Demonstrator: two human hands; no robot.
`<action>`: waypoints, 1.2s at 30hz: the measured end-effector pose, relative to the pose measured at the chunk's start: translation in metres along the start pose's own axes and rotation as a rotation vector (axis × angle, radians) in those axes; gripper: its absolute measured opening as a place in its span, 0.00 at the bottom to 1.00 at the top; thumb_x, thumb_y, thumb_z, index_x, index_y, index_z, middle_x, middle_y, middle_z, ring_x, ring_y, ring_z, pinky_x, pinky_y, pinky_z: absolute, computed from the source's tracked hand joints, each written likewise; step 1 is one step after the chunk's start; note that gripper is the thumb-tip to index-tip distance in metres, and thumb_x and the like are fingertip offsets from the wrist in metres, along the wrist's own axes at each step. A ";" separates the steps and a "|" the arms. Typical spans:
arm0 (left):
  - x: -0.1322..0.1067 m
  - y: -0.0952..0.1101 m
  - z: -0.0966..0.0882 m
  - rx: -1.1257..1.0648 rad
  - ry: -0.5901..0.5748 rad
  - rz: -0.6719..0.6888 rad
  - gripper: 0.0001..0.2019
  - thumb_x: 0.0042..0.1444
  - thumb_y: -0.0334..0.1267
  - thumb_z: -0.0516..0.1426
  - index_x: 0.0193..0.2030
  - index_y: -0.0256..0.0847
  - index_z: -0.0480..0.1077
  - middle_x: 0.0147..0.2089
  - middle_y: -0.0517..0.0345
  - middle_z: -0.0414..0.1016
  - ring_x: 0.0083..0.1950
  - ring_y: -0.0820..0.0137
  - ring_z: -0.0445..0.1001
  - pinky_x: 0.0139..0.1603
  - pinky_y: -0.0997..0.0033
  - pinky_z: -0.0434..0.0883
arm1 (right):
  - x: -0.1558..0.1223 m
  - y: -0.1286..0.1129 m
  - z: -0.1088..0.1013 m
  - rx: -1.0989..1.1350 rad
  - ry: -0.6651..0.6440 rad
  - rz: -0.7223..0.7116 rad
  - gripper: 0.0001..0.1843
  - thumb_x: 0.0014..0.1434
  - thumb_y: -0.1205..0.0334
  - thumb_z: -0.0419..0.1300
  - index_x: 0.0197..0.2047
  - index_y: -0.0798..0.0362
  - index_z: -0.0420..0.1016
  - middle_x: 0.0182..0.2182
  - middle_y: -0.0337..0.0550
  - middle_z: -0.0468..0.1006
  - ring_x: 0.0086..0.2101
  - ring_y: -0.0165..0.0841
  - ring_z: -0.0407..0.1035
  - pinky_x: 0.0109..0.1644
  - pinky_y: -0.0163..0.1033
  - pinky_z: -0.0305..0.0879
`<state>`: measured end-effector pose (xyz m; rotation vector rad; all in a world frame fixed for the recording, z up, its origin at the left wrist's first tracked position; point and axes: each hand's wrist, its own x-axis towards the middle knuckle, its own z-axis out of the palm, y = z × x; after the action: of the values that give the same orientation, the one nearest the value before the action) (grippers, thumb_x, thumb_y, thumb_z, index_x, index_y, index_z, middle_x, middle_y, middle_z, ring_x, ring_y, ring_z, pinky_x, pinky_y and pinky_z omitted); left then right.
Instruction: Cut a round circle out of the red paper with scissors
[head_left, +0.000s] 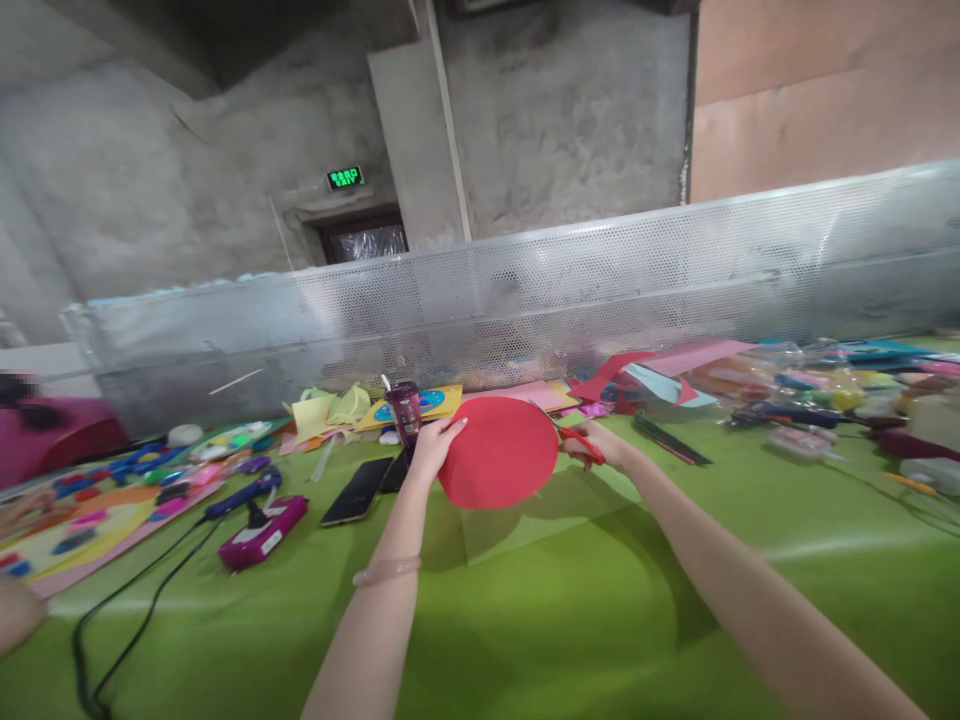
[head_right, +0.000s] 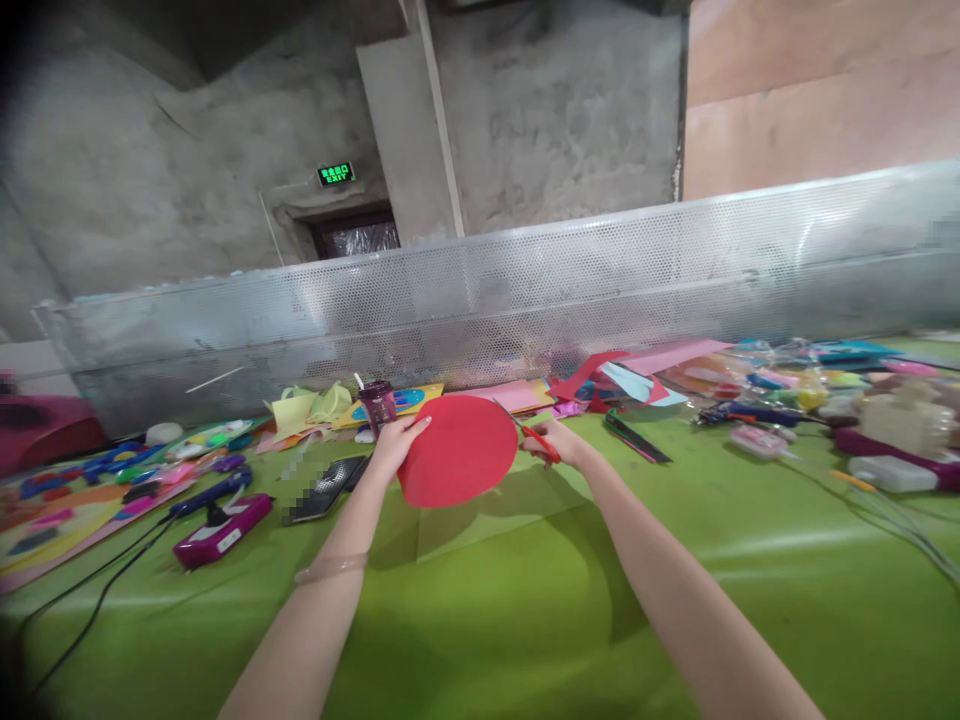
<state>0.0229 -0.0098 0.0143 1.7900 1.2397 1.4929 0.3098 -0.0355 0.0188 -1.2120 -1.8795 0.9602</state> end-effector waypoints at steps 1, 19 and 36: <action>0.000 0.000 0.000 -0.003 -0.002 -0.001 0.19 0.46 0.49 0.57 0.37 0.35 0.75 0.37 0.53 0.77 0.43 0.60 0.73 0.45 0.65 0.67 | 0.000 0.000 -0.001 -0.006 -0.004 0.003 0.12 0.41 0.57 0.57 0.17 0.55 0.60 0.12 0.34 0.62 0.14 0.24 0.58 0.16 0.30 0.57; 0.003 -0.005 -0.002 0.015 -0.011 -0.010 0.18 0.45 0.49 0.58 0.37 0.37 0.75 0.36 0.54 0.78 0.42 0.60 0.73 0.45 0.66 0.67 | -0.003 0.000 -0.007 -0.072 -0.041 0.011 0.11 0.43 0.59 0.58 0.17 0.55 0.62 0.13 0.34 0.64 0.15 0.25 0.60 0.16 0.31 0.60; 0.002 -0.002 -0.002 0.007 -0.016 -0.027 0.19 0.45 0.49 0.58 0.38 0.37 0.75 0.37 0.54 0.77 0.44 0.60 0.72 0.47 0.64 0.66 | -0.003 0.005 -0.009 -0.080 -0.046 0.011 0.13 0.44 0.57 0.58 0.17 0.55 0.61 0.12 0.34 0.62 0.14 0.24 0.58 0.16 0.31 0.59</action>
<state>0.0205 -0.0076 0.0136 1.7799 1.2578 1.4583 0.3207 -0.0348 0.0190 -1.2577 -1.9658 0.9338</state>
